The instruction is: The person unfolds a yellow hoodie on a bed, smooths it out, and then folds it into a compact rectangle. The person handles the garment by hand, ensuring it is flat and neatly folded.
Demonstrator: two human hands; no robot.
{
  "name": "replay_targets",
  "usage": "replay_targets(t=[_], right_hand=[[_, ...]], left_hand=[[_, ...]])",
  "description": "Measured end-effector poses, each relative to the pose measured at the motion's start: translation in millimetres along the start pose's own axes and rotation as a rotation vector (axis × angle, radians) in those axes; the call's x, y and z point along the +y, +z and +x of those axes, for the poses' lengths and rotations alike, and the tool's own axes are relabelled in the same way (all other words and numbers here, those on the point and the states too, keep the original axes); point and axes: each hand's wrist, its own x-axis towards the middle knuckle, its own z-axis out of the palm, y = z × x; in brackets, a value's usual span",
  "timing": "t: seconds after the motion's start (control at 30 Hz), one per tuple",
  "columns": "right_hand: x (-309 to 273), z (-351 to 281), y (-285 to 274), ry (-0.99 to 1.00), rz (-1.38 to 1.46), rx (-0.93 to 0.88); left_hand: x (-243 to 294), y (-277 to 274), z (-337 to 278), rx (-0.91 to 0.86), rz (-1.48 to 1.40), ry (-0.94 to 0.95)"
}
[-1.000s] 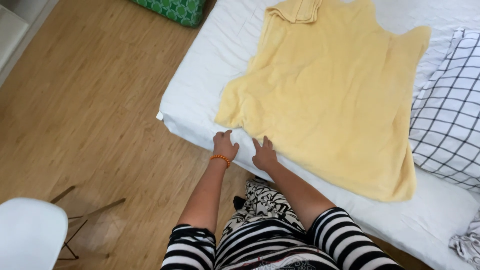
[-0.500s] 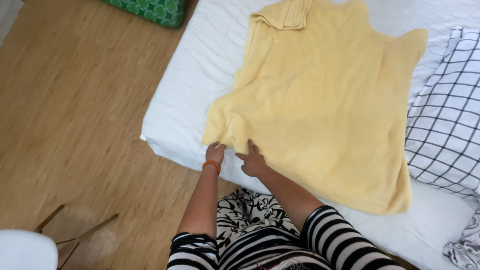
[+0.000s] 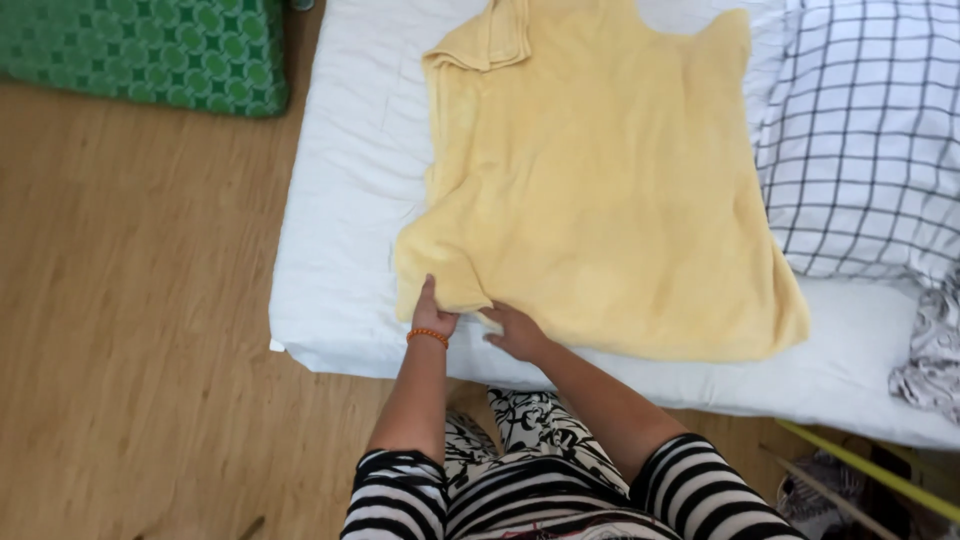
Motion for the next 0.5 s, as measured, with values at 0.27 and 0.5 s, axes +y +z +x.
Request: replay_targets(t=[0.27,0.5], right_hand=[[-97.3,13.1,9.1,0.09,-0.035,0.444],[-187.6,48.0,44.9,-0.09,-0.003,0.484]], left_hand=[[63.3,78.6,-95.9,0.042,0.408,0.366],[153.4,61.8,-134.3,0.073,0.424,0.731]])
